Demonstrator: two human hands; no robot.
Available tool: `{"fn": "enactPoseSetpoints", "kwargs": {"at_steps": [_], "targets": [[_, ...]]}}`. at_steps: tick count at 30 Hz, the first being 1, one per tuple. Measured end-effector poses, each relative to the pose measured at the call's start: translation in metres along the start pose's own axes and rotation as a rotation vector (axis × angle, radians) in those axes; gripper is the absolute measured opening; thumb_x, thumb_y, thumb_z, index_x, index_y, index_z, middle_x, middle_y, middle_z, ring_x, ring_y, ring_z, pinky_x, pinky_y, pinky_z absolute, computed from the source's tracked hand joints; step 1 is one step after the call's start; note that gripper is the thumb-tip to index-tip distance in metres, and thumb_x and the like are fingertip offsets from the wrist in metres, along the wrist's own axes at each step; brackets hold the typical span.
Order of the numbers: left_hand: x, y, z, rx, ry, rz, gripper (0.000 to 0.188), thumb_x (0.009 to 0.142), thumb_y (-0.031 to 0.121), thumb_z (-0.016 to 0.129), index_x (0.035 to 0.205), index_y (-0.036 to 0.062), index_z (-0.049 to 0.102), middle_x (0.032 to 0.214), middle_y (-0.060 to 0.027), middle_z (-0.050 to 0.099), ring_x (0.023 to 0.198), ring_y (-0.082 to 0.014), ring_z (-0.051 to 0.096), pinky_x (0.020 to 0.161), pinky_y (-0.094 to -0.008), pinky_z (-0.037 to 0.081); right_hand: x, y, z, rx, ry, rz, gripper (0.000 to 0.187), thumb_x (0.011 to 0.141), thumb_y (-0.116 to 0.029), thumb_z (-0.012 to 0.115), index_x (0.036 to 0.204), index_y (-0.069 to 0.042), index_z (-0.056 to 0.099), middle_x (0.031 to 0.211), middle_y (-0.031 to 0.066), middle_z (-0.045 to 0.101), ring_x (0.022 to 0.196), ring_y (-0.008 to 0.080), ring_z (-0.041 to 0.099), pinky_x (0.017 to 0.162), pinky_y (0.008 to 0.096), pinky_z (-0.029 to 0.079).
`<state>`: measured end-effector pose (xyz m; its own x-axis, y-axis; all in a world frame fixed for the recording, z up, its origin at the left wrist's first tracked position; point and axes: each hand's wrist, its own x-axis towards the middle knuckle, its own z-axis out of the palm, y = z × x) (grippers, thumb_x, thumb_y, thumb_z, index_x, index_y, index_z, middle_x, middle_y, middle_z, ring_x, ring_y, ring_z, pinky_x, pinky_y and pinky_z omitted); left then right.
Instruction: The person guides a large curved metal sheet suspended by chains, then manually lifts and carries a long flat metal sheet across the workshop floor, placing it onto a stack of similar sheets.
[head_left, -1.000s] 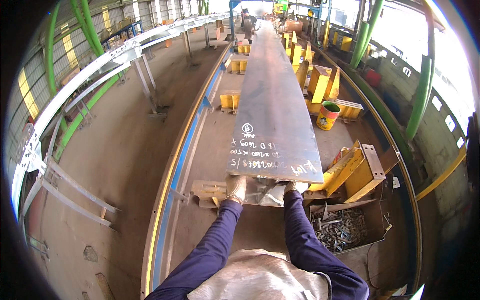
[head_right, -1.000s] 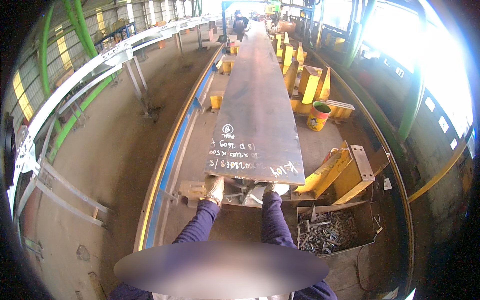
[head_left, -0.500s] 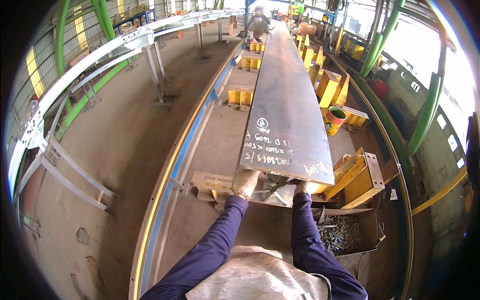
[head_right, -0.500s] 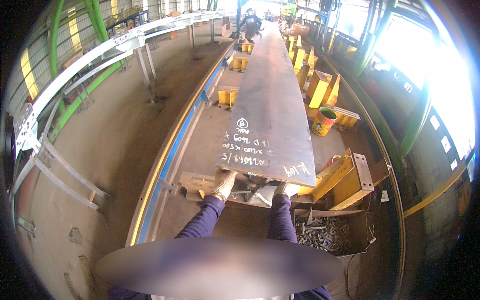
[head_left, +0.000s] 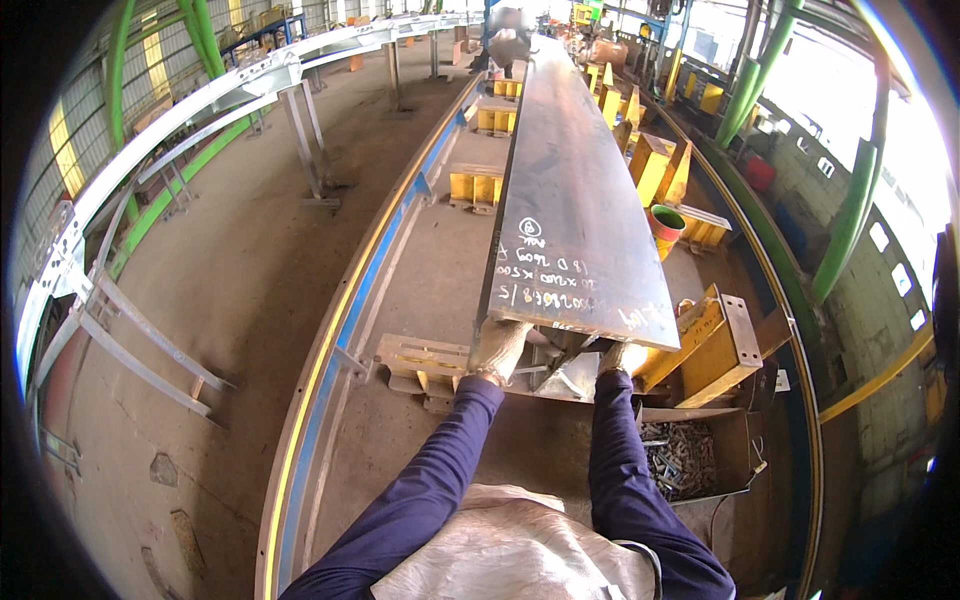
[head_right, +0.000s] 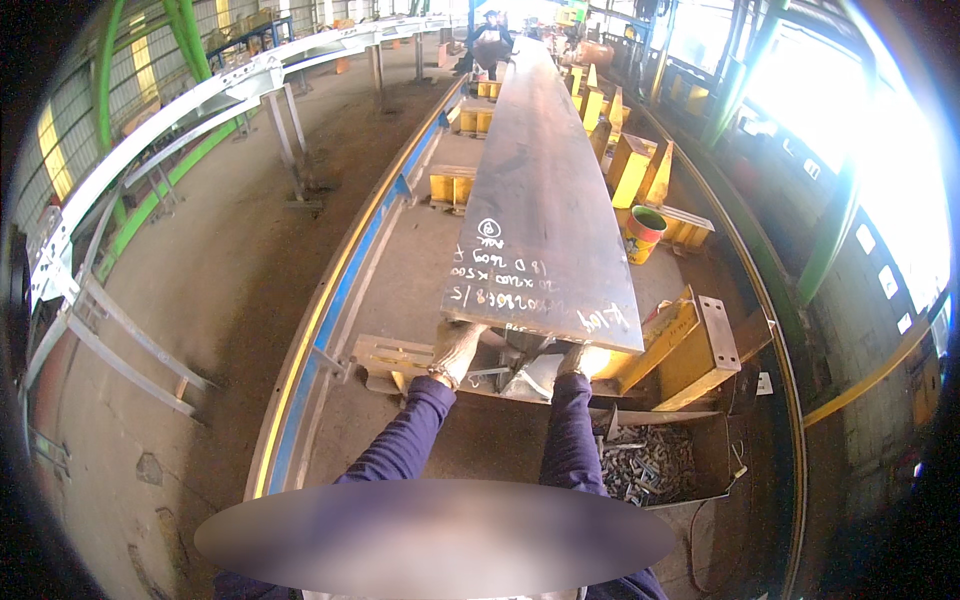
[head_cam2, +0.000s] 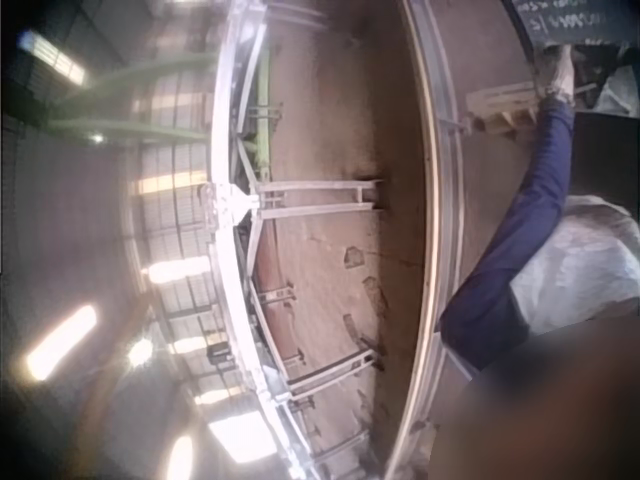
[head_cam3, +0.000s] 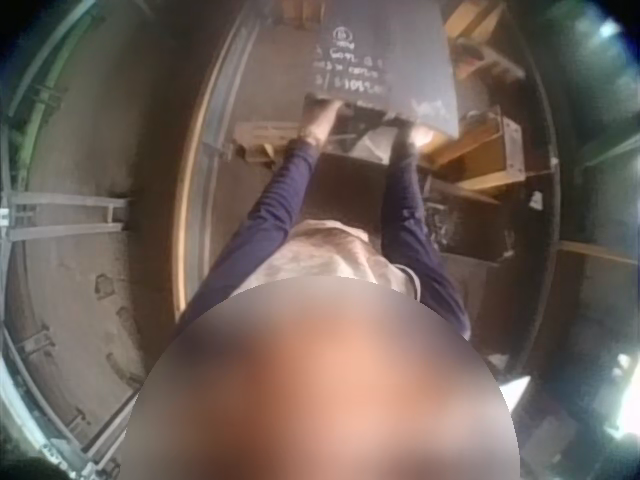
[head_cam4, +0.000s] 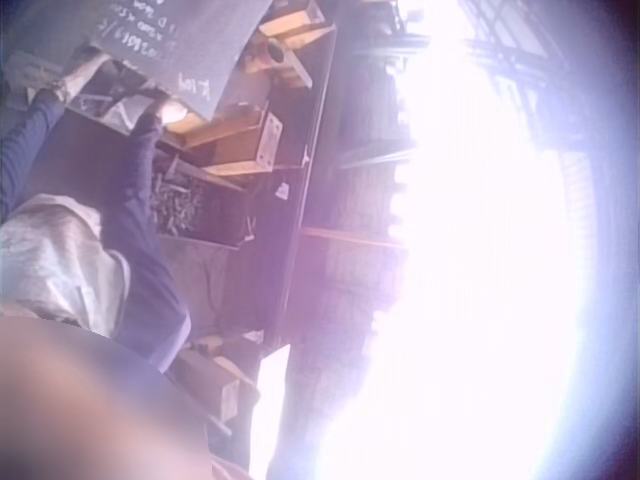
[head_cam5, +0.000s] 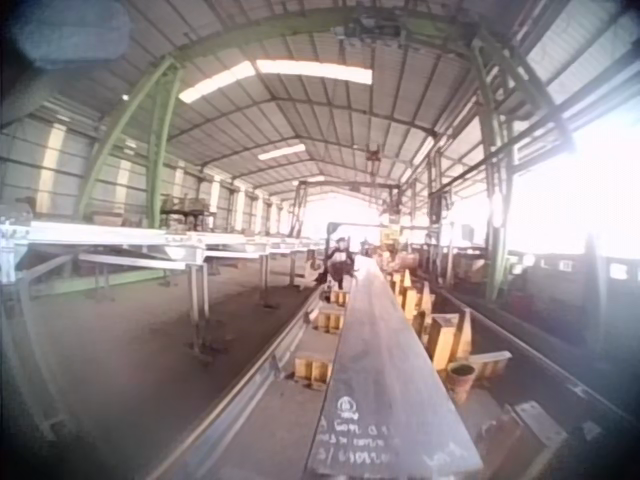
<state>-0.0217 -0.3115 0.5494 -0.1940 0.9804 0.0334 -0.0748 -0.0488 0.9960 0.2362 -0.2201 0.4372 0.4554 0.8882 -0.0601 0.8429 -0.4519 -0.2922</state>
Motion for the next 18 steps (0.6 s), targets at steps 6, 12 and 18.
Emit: {"fn": "enactPoseSetpoints", "kwargs": {"at_steps": [6,12,18], "targets": [[-0.013,0.027,0.031,-0.04,-0.136,-0.003,0.052,0.096,0.046,0.069,0.12,-0.0002,0.068,0.092,-0.0134,0.08,0.089,-0.0223,0.076,0.089,-0.0346,0.053,0.053,0.085,0.037,0.607,0.547,-0.174,0.056,0.1,-0.034,0.062,0.147,-0.006,0.051,0.15,0.0122,0.055,0.137,0.0243,0.052,0.118,0.0355,0.037],[-0.003,0.003,0.019,0.026,-0.046,0.078,0.047,0.095,0.038,0.072,0.117,-0.0035,0.069,0.096,-0.0149,0.08,0.088,-0.0214,0.075,0.086,-0.0337,0.055,0.056,0.062,0.063,1.225,0.327,-0.077,0.067,0.11,-0.042,0.049,0.162,-0.005,0.029,0.168,0.0129,0.031,0.15,0.0215,0.034,0.125,0.0377,0.027],[0.005,-0.012,0.021,-0.059,-0.002,0.056,0.035,0.093,0.023,0.076,0.114,-0.005,0.071,0.102,-0.0155,0.079,0.091,-0.0212,0.075,0.086,-0.0334,0.056,0.073,0.057,0.066,0.838,0.412,0.072,0.067,0.111,-0.043,0.042,0.164,-0.005,0.027,0.17,0.0137,0.025,0.154,0.0273,0.027,0.127,0.043,0.02]]}}
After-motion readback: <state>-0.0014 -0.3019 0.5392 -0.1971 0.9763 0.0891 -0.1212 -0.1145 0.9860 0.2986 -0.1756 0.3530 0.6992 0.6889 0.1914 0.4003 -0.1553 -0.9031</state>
